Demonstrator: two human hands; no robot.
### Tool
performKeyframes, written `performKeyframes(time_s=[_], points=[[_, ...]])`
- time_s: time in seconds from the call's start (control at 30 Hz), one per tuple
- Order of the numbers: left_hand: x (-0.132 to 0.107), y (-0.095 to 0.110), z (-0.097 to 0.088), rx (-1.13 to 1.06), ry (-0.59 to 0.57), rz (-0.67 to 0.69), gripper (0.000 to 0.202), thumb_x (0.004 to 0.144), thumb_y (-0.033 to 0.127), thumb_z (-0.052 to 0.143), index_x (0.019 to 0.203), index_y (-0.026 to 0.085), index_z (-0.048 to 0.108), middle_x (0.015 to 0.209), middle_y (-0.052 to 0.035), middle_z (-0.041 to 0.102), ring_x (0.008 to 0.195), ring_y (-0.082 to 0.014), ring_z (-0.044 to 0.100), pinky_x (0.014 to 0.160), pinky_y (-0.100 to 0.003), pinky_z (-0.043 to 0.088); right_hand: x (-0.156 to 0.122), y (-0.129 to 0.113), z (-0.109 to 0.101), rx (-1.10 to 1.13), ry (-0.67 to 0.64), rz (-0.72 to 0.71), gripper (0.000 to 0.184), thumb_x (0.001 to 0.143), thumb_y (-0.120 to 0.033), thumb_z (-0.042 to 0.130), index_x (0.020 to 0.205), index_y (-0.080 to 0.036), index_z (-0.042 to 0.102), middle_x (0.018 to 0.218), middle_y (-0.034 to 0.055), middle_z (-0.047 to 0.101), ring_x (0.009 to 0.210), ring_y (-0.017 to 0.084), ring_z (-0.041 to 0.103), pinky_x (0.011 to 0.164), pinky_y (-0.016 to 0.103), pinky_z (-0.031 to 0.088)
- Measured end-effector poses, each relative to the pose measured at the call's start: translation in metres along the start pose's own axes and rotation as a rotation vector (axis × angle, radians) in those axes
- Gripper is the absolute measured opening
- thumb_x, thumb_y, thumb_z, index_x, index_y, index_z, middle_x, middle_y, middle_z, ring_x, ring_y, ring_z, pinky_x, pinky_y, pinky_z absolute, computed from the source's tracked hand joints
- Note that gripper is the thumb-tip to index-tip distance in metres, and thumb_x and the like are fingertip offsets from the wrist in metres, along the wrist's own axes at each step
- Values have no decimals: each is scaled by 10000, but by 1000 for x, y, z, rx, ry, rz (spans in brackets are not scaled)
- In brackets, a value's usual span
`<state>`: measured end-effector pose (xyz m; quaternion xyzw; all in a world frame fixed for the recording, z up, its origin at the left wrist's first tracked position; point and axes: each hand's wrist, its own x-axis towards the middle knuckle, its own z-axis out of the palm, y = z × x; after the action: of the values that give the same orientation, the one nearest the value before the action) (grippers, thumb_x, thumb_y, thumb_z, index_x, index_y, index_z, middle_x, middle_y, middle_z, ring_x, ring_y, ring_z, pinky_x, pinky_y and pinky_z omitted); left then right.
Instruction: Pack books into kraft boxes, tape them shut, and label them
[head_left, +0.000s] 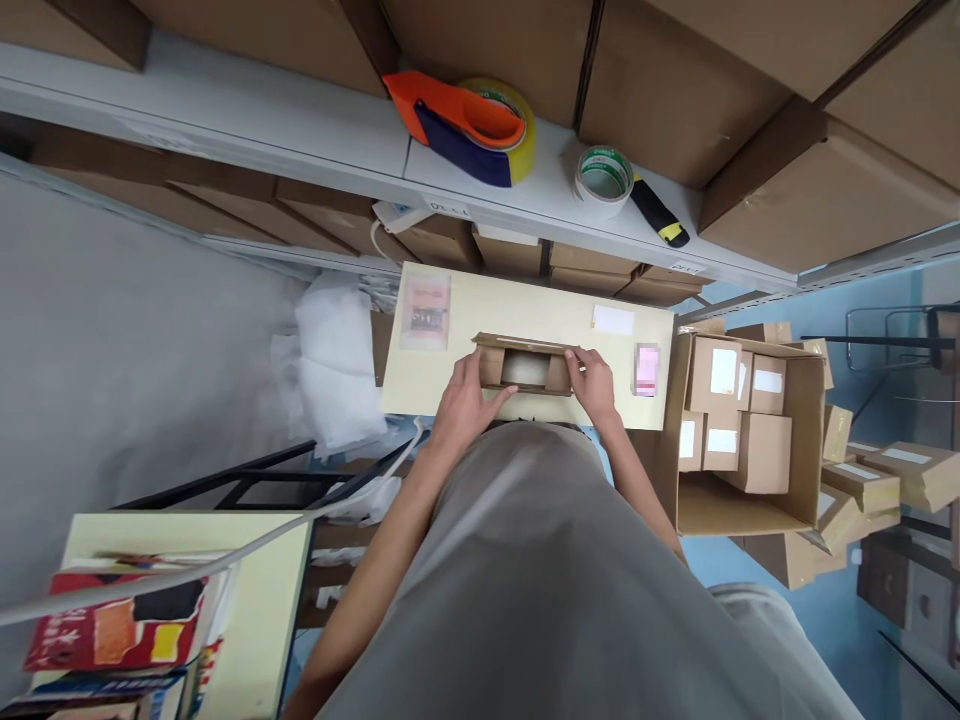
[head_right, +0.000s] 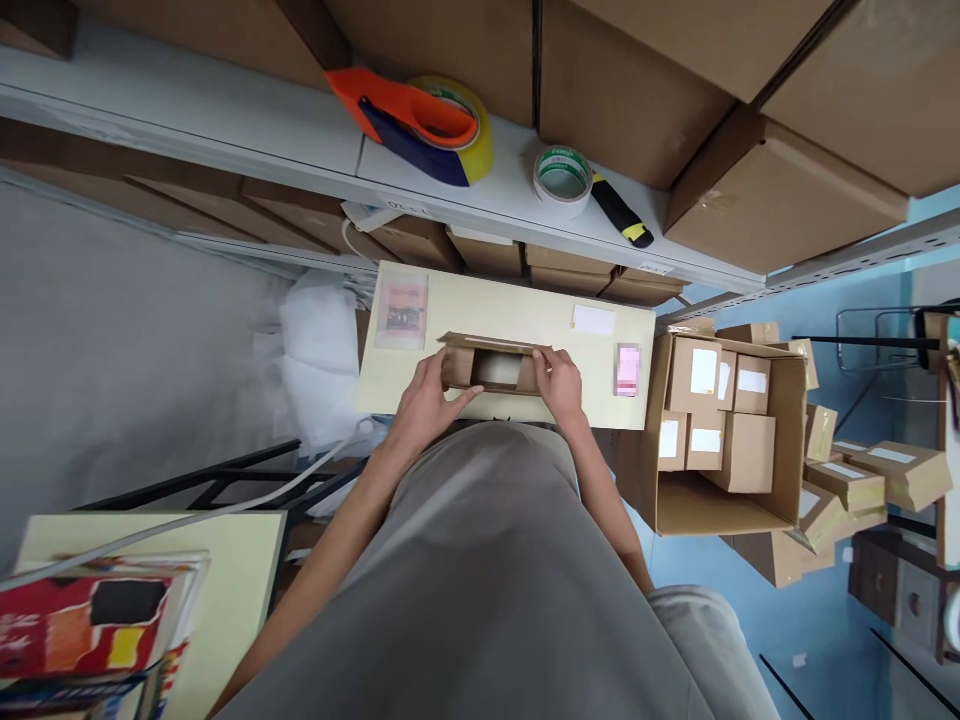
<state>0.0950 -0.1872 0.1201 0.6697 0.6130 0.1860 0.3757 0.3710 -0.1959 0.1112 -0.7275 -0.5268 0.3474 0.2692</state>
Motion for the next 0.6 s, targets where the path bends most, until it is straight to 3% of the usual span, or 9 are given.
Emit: performKeyframes(time_s=[0.07, 0.17, 0.23, 0.33, 0.4, 0.5, 0.6], points=[[8, -2, -1, 30, 45, -20, 809, 1002, 483, 784, 1724, 235, 517, 1697, -222, 516, 1552, -451, 563, 1306, -588, 504, -8, 5, 1, -37, 40, 0, 552, 1145, -685, 533, 1235, -266, 880, 1254, 159, 714, 1164, 337, 724, 1090, 524, 628], [23, -9, 0, 72, 101, -36, 540, 1041, 415, 713, 1553, 245, 700, 1696, -212, 515, 1516, -464, 570, 1303, -613, 493, -17, 15, 7, -38, 67, 12, 408, 1102, -583, 649, 1224, -268, 877, 1354, 175, 682, 1341, 368, 652, 1168, 561, 606], [34, -16, 4, 58, 112, -51, 356, 1043, 384, 686, 1342, 227, 800, 1597, -212, 592, 1474, -459, 601, 1299, -609, 493, -19, 22, 14, 10, 61, 25, 352, 1087, -523, 660, 1247, -265, 838, 1378, 167, 689, 1336, 348, 660, 1168, 557, 609], [50, -27, 13, -68, 122, -95, 227, 1036, 361, 671, 1143, 218, 810, 1390, -192, 696, 1334, -393, 696, 1244, -546, 548, -14, 32, 26, 179, 87, 101, 389, 1057, -557, 670, 1275, -245, 747, 1404, 157, 706, 1282, 290, 704, 1094, 476, 651], [60, -36, 22, -227, 138, -182, 276, 1007, 376, 722, 1228, 219, 776, 1351, -166, 731, 1247, -334, 734, 1177, -495, 599, -7, 39, 32, 304, 111, 199, 541, 1004, -628, 725, 1372, -234, 678, 1472, 170, 698, 1298, 270, 718, 1073, 433, 662], [71, -51, 34, -528, 148, -407, 648, 923, 408, 849, 1508, 216, 648, 1435, -173, 742, 1275, -284, 754, 1139, -424, 625, 4, 53, 35, 444, 84, 372, 865, 867, -711, 852, 1534, -221, 601, 1591, 211, 664, 1422, 297, 696, 1176, 472, 629], [77, -68, 44, -720, 23, -469, 762, 894, 560, 877, 1531, 210, 648, 1424, -206, 770, 1295, -307, 783, 1108, -422, 645, 10, 67, 36, 523, -22, 436, 967, 817, -798, 850, 1565, -232, 614, 1619, 195, 678, 1516, 302, 655, 1266, 537, 569]])
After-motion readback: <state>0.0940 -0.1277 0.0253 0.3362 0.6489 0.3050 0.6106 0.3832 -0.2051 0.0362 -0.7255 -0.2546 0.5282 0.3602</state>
